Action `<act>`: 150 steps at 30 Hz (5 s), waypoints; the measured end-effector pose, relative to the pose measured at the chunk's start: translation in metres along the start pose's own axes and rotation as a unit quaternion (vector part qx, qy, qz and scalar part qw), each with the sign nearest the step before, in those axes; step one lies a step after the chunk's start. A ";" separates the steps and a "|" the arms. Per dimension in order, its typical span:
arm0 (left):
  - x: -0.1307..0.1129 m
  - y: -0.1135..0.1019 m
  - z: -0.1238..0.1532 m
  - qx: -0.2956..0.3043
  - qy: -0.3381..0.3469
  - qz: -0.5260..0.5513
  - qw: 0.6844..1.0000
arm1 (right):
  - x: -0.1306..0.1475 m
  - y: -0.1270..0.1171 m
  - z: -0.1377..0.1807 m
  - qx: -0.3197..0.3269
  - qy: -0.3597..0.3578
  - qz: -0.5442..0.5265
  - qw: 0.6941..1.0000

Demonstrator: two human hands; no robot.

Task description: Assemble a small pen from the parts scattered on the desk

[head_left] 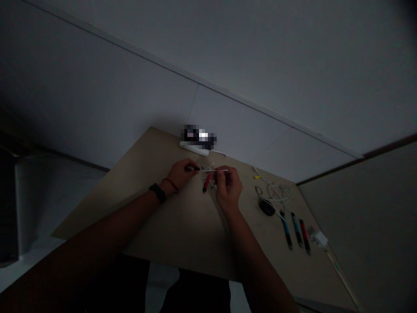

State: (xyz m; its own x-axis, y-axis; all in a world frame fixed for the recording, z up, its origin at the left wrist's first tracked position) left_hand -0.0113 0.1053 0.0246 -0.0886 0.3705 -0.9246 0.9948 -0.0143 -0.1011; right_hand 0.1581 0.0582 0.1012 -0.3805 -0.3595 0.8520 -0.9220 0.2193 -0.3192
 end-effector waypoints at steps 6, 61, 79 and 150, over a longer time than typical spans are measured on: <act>-0.003 0.001 -0.001 0.015 0.014 -0.023 1.000 | 0.014 0.006 0.003 0.015 -0.077 0.079 0.994; -0.024 0.007 0.006 0.028 0.066 -0.076 0.994 | 0.003 0.019 -0.005 0.074 -0.063 0.119 0.988; -0.015 -0.001 0.004 -0.008 0.038 -0.075 0.996 | -0.036 -0.067 -0.034 -0.196 0.088 -0.153 0.965; -0.001 -0.004 0.002 -0.084 -0.081 0.207 0.971 | -0.076 -0.038 -0.004 0.005 0.219 -0.122 0.968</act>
State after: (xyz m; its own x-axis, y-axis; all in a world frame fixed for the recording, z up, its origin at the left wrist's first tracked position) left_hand -0.0150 0.1031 0.0249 0.3282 0.2146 -0.9199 0.9397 0.0253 0.3412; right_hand 0.2229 0.0807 0.0500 -0.0854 0.0205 0.9961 -0.9822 0.1660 -0.0876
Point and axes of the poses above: each hand's wrist, its own z-axis away from the middle knuckle, its own y-axis out of the palm, x = y × z, the point moved 8 cm from there along -z, towards the middle knuckle, and after that the axes turned 10 degrees about y, right-handed, at the moved point
